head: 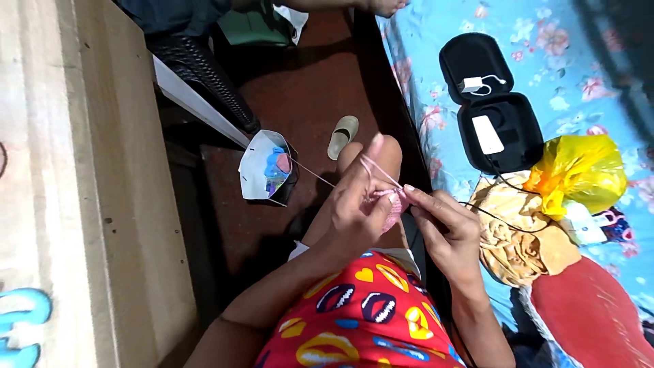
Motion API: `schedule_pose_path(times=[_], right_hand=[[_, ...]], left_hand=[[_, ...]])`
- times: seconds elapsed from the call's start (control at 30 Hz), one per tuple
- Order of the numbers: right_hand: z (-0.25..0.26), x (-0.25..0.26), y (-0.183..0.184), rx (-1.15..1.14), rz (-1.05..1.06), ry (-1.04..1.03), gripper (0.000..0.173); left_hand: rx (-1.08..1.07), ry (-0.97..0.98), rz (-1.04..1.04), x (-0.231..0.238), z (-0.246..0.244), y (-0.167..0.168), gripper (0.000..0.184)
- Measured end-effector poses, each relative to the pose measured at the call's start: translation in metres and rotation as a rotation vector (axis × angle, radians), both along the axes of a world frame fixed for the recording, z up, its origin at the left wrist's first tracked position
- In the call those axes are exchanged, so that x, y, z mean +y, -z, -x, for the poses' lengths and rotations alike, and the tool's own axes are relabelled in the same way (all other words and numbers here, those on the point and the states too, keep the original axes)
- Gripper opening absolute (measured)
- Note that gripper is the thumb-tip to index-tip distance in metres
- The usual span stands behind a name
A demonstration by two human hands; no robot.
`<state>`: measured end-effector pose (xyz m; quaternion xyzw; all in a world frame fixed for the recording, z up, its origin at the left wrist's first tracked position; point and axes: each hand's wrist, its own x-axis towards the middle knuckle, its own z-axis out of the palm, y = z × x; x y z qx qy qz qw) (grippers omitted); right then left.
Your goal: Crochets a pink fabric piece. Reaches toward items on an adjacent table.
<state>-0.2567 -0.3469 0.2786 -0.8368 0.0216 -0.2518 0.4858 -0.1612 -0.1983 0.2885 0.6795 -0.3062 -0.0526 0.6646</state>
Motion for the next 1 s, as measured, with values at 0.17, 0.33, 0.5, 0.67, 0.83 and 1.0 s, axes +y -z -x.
schedule_pose_path(times=[0.17, 0.33, 0.5, 0.67, 0.83, 1.0], right_hand=[[-0.005, 0.015, -0.016, 0.116, -0.514, -0.009, 0.035], [-0.005, 0.008, 0.002, -0.113, -0.13, 0.011, 0.018], [-0.004, -0.003, 0.007, -0.196, 0.3, 0.07, 0.012], [-0.004, -0.007, 0.005, -0.189, 0.422, 0.065, 0.021], [-0.002, -0.013, 0.008, -0.182, 0.465, 0.037, 0.025], [-0.001, -0.014, 0.01, -0.096, 0.008, -0.13, 0.024]], left_hand=[[-0.405, -0.077, -0.029, -0.001, 0.011, 0.026, 0.03], [0.249, 0.078, 0.193, 0.002, 0.003, -0.001, 0.081], [0.434, 0.258, 0.103, 0.015, -0.017, -0.014, 0.077], [0.516, 0.277, 0.098, 0.017, -0.026, -0.019, 0.068], [0.623, 0.308, 0.05, 0.023, -0.033, -0.025, 0.062], [0.515, 0.307, 0.086, 0.018, -0.029, -0.015, 0.063]])
